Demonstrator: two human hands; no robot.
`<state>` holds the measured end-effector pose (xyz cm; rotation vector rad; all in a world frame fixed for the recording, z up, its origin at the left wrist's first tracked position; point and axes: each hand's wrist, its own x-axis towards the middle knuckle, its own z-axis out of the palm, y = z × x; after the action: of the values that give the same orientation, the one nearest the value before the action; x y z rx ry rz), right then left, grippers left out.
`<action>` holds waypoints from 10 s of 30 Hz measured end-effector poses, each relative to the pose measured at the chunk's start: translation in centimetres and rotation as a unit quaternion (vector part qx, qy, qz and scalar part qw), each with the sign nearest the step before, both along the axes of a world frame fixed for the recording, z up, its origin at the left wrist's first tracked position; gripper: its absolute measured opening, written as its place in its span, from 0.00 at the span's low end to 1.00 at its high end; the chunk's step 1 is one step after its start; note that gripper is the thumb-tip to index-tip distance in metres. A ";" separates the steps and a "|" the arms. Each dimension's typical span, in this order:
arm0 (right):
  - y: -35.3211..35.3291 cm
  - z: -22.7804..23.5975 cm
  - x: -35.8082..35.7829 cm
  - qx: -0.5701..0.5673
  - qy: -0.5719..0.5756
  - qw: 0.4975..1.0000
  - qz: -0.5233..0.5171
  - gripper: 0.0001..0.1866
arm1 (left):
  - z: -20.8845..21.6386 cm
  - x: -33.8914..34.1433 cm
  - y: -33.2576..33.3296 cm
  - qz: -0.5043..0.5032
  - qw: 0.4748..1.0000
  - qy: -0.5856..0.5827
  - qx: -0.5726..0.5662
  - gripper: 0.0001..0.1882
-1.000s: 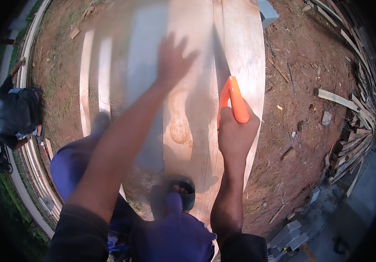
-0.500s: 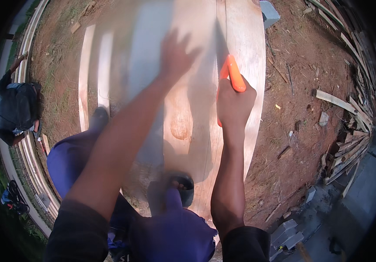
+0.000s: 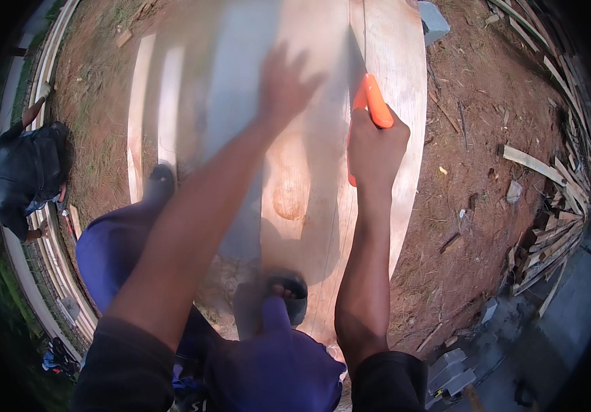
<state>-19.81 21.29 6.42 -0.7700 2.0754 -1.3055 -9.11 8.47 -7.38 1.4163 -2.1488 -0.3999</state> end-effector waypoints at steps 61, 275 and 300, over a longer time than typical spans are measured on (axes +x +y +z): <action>-1.8 1.0 -1.4 0.034 -0.043 0.998 -0.007 0.10 | -0.2 -0.6 0.4 -0.007 1.000 -0.005 -0.016 0.36; 19.2 4.2 4.3 0.047 -0.171 0.984 -0.013 0.07 | -2.1 2.9 0.2 0.003 0.997 -0.048 -0.068 0.35; 1.7 -3.9 -1.9 -0.006 -0.109 0.994 0.011 0.13 | -0.8 -1.1 0.3 -0.011 0.999 -0.025 -0.043 0.36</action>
<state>-21.76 22.96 2.55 -0.6243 1.8829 -1.3287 -10.25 8.76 -8.15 1.3685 -2.1959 -0.2808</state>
